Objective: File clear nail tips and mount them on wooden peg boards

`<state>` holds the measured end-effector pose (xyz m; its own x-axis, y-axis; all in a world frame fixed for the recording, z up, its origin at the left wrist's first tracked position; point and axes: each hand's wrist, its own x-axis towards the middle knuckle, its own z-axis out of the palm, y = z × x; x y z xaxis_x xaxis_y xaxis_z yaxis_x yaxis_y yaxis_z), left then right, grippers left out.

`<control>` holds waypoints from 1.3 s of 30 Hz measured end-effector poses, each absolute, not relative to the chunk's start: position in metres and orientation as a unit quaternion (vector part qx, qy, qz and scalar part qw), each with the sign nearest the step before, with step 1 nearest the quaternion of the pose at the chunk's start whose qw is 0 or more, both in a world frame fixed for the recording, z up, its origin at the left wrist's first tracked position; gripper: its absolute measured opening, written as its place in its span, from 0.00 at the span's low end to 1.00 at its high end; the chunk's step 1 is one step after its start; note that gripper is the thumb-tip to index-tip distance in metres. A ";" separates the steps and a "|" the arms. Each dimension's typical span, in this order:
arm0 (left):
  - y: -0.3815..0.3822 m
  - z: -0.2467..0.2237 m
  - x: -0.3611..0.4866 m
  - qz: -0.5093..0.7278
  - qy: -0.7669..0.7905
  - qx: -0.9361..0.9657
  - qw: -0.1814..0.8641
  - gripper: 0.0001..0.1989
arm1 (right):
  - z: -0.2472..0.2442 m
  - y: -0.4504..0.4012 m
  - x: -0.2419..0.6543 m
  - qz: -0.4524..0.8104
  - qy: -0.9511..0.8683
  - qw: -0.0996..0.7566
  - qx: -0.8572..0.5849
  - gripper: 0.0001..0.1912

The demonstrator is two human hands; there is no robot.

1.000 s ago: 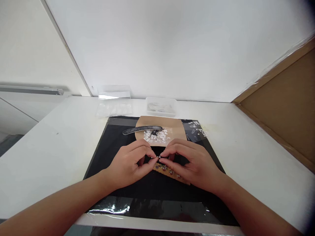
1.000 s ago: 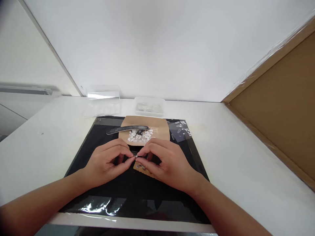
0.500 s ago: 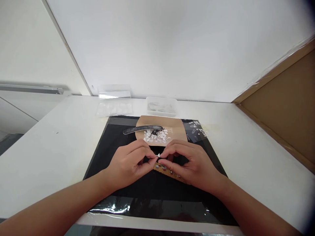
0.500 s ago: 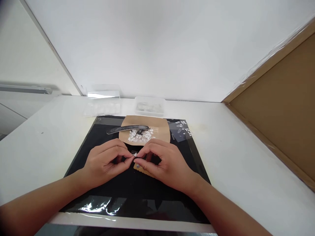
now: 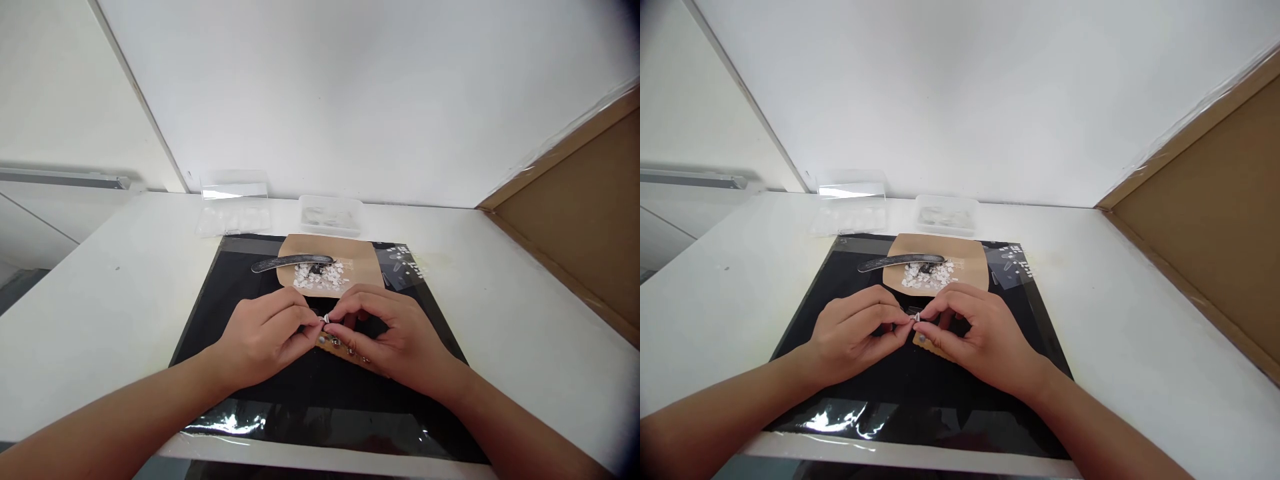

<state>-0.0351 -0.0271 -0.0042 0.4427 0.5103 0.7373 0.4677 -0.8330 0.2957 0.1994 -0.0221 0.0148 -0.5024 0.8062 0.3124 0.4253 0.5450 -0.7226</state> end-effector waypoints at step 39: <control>-0.029 -0.003 -0.041 0.392 0.286 0.874 -0.030 0.05 | 0.021 -0.022 0.199 0.467 -0.720 0.272 -0.435 0.14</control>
